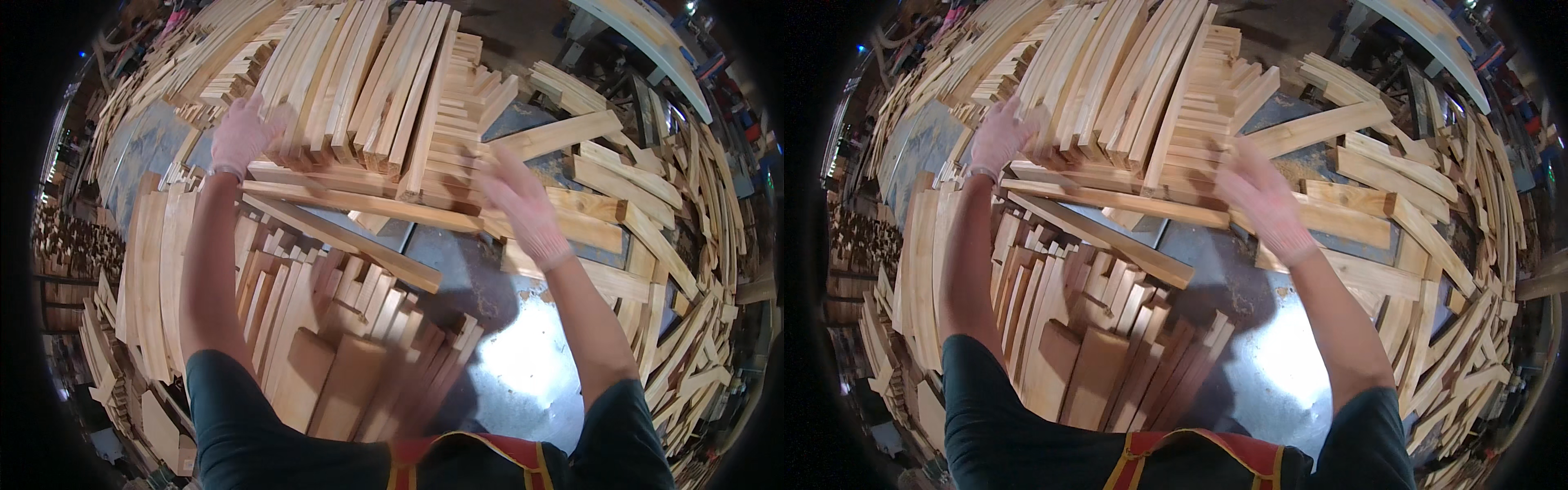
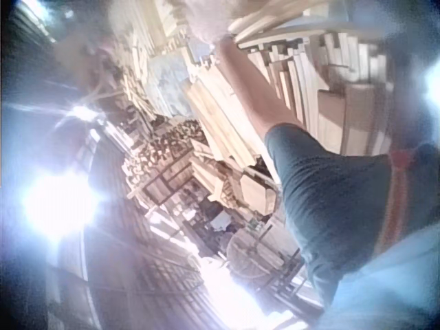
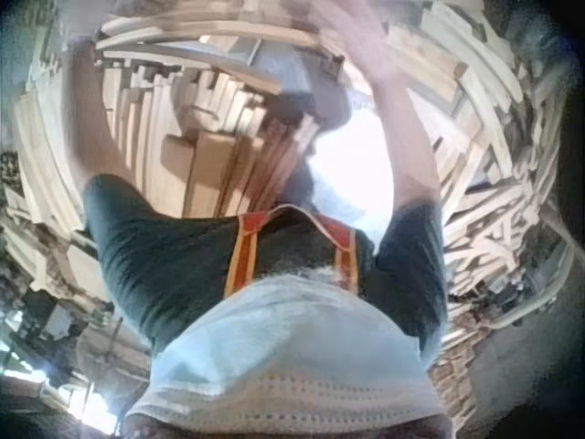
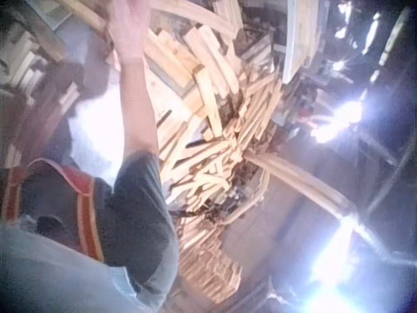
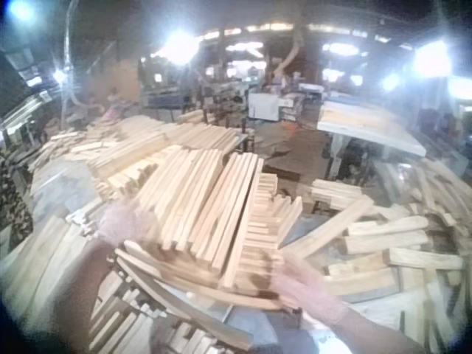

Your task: The person sorts wooden planks on a metal table in a workshop. They pick up planks from a disorganized pile, inspect them, and place them into a neat stack. The person wears gloves and a safety vest while performing the repetitive sorting task.

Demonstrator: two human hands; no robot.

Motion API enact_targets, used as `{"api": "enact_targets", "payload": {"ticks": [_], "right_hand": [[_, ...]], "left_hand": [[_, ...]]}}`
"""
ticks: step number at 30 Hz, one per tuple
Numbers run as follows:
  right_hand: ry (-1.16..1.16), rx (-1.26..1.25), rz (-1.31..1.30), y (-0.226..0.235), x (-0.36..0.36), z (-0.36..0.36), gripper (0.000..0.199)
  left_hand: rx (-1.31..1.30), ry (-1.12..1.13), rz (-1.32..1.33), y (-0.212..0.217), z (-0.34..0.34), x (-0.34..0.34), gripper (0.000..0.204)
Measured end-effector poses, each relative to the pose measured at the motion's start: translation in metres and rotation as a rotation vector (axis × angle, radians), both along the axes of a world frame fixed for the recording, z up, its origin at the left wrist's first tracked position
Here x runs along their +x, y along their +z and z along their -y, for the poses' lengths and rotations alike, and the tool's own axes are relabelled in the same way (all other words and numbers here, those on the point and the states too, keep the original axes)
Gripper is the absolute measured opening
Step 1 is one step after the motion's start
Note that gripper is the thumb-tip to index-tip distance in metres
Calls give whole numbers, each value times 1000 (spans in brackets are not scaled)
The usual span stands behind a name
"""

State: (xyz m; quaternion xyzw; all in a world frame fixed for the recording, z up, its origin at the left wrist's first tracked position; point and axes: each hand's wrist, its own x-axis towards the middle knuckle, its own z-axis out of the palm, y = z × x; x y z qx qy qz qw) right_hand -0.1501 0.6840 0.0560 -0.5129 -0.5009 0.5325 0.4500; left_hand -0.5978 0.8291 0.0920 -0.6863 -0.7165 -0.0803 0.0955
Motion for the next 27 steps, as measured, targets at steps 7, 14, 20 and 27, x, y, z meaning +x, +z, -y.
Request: {"api": "enact_targets", "payload": {"ticks": [7,14,20,27], "right_hand": [[-430,78,1438,-48,254,208,70],[-305,-382,1733,-144,365,380,63],[-383,-513,1739,-128,328,376,62],[-502,-429,1781,-150,331,379,62]], "left_hand": [[201,-326,-238,10,112,108,45],[-362,83,105,12,92,174,69],[-256,97,256,-1,91,178,53],[102,200,685,-44,83,166,44]]}}
